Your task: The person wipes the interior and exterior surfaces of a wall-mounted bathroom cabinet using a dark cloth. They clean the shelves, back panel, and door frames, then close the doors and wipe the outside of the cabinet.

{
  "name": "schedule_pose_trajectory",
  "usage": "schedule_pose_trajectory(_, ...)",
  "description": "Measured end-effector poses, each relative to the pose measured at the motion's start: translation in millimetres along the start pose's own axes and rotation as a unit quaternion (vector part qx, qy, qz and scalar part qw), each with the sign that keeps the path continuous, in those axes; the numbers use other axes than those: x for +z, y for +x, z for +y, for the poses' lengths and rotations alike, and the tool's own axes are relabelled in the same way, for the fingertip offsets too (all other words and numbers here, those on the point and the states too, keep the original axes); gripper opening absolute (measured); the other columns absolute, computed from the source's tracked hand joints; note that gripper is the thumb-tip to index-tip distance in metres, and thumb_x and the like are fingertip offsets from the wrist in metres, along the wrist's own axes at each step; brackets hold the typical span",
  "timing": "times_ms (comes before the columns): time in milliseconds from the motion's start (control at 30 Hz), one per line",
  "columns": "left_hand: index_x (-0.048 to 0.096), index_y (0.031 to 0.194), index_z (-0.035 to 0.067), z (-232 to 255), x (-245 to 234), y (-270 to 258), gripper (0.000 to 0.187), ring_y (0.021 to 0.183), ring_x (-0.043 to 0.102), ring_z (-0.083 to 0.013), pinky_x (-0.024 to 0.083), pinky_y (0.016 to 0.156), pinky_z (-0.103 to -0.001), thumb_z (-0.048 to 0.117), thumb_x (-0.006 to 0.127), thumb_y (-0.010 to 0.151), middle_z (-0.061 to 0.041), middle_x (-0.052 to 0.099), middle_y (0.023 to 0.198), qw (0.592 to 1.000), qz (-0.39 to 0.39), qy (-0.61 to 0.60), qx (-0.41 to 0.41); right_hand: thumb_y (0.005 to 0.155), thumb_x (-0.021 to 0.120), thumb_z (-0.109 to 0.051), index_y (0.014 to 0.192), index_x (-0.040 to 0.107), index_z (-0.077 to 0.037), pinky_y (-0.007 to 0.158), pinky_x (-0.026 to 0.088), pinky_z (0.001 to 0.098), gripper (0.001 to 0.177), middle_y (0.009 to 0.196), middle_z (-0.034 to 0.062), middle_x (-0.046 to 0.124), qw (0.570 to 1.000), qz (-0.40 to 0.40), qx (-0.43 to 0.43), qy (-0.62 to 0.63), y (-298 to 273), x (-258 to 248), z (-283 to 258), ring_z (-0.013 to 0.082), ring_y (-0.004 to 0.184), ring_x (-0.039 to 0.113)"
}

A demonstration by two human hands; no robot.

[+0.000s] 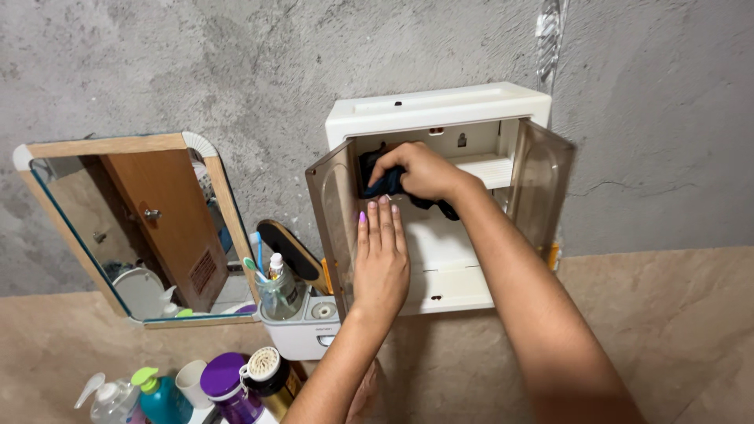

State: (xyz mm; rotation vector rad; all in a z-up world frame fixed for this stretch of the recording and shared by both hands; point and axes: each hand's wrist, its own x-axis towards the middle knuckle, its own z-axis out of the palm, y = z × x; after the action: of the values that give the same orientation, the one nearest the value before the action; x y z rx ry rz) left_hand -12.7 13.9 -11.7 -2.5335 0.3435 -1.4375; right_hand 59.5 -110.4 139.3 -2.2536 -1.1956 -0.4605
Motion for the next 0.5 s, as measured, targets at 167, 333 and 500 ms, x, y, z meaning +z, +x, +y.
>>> schedule_pose_trajectory(167,0.043,0.147,-0.013,-3.2,-5.5,-2.2,0.061,0.148,0.032,-0.0442,0.02,0.124,-0.049,0.011,0.047,0.091,-0.032,0.042,0.153,1.0,0.0,-0.004,0.017,0.071,0.052,0.016,0.097,0.077,-0.008,0.085,0.057,0.0385,0.043,0.1,0.0135,0.078,0.999,-0.022,0.029,0.036,-11.5,-10.8,-1.0,0.029,0.097,0.074)
schedule_pose_trajectory(333,0.05,0.137,-0.013,-2.8,-9.7,-1.2,0.052,0.146,0.033,-0.0487,0.019,0.124,-0.052,0.013,0.048,0.092,-0.035,0.05,0.144,0.998,-0.047,-0.034,0.026,0.064,0.06,0.018,0.082,0.079,-0.008,0.104,0.043,0.0467,0.036,0.123,0.0121,0.071,0.994,-0.008,-0.085,-0.071,-30.3,-13.5,-9.8,0.0352,0.118,0.059)
schedule_pose_trajectory(500,0.045,0.144,-0.011,-4.1,-10.7,-6.2,0.059,0.149,0.03,-0.0434,0.017,0.123,-0.05,0.015,0.047,0.091,-0.032,0.04,0.154,0.998,-0.021,0.041,0.03,0.071,0.068,0.003,0.082,0.078,-0.013,0.113,0.033,0.0543,0.022,0.121,0.0068,0.07,0.956,-0.028,-0.046,-0.288,-56.8,-28.6,-39.6,0.0321,0.118,0.06)
